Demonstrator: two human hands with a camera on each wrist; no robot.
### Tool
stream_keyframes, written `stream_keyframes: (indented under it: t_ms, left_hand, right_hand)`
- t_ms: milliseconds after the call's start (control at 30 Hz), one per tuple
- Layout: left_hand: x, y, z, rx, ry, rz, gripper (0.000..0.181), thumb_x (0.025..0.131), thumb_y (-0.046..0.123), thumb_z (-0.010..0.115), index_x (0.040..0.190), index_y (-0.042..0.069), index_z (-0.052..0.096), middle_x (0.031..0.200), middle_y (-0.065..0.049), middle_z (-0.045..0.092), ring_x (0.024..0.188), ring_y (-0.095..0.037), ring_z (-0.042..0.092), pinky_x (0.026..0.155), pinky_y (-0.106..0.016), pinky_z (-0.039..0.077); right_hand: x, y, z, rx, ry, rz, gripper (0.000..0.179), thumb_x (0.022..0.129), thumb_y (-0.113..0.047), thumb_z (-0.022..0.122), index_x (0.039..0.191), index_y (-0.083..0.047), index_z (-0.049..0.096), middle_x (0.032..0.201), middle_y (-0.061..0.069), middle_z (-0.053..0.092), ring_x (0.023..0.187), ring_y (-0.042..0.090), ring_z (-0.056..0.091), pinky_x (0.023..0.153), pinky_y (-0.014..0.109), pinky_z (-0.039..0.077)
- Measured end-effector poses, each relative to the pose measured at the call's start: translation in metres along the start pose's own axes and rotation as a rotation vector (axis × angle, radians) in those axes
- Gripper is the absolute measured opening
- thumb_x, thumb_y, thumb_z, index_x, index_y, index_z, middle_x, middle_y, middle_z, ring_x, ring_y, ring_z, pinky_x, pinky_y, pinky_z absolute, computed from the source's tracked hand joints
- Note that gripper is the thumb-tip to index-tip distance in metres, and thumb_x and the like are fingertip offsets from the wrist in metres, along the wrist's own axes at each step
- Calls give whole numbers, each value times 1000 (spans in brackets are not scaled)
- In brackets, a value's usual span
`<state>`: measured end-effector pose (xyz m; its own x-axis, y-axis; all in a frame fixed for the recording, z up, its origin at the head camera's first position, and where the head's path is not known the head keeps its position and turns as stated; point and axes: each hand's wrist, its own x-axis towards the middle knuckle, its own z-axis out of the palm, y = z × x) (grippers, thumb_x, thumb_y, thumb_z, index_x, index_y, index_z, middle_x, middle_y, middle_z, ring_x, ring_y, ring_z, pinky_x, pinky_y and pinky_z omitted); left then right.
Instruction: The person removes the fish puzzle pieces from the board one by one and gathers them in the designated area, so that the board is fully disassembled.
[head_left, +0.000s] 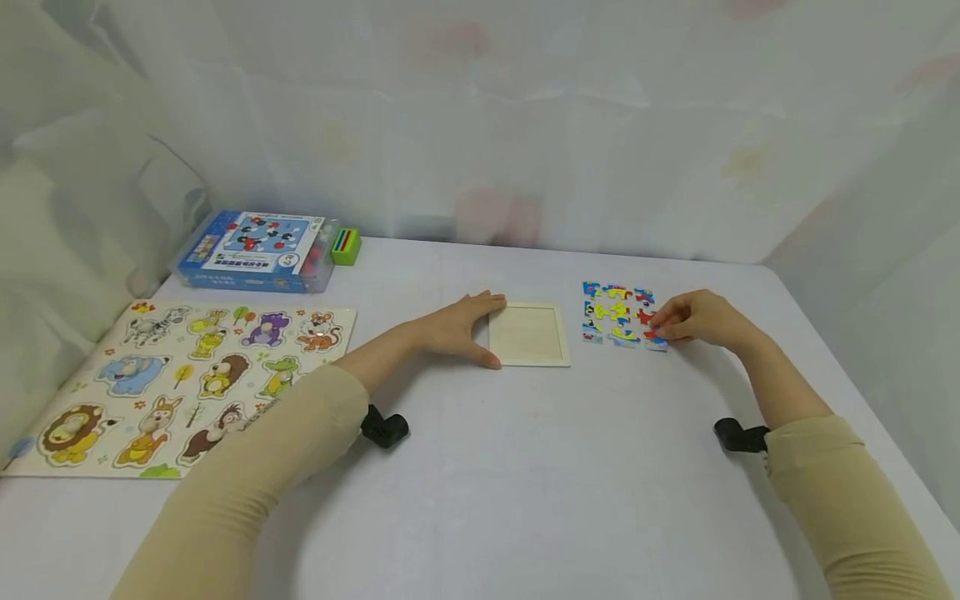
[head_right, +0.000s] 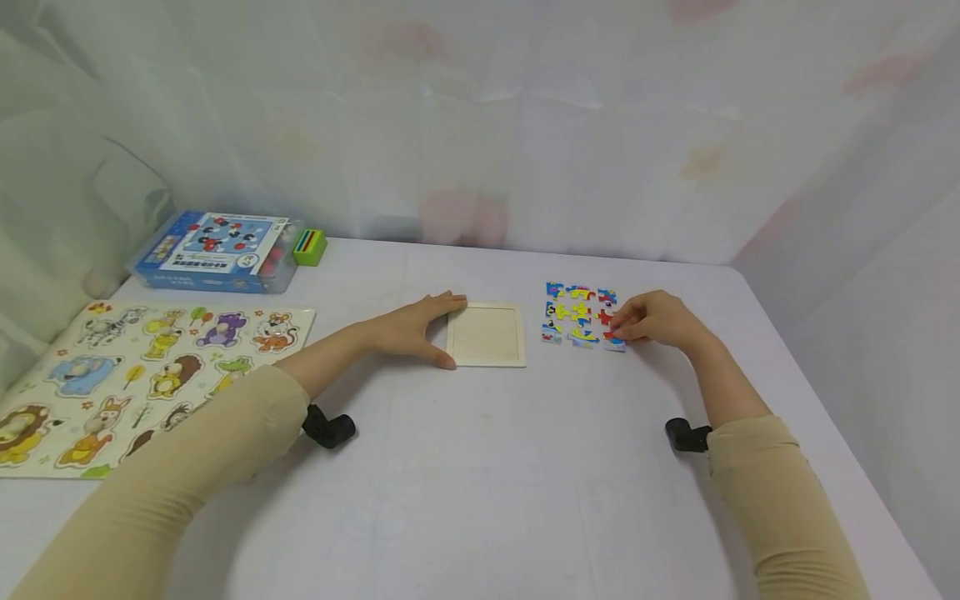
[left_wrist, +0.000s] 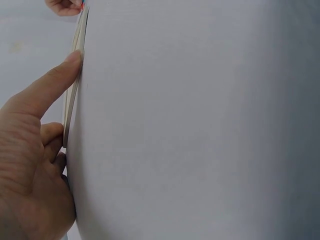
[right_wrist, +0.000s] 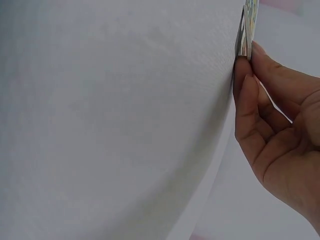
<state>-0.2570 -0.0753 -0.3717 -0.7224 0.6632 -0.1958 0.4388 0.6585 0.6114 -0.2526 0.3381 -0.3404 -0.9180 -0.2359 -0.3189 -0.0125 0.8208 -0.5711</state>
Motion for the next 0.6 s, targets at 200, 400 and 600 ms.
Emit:
stream_keyframes:
  t_ms: [200, 400, 600]
  left_hand:
    - [-1, 0, -1, -3, -4, 10, 108, 78, 49, 79, 159, 12, 18, 169, -2, 11, 158, -23, -2, 130, -46, 2]
    - [0, 1, -1, 0, -1, 11, 108, 78, 49, 80, 159, 11, 18, 169, -3, 11, 158, -25, -1, 130, -47, 2]
    - [-1, 0, -1, -5, -3, 19, 108, 78, 48, 80, 159, 10, 19, 169, -4, 12, 158, -26, -1, 130, -48, 2]
  right_hand:
    - [-1, -3, 1, 2, 4, 12, 28, 89, -18, 73, 111, -1, 70, 96, 1, 72, 78, 4, 61, 70, 19, 57]
    - [-3, -7, 1, 5, 13, 8, 28, 89, -17, 72, 110, 0, 71, 100, 5, 74, 78, 5, 63, 70, 19, 58]
    - [-2, -9, 2, 3, 16, 20, 26, 89, -17, 73, 109, 0, 71, 97, 3, 74, 77, 7, 65, 69, 20, 58]
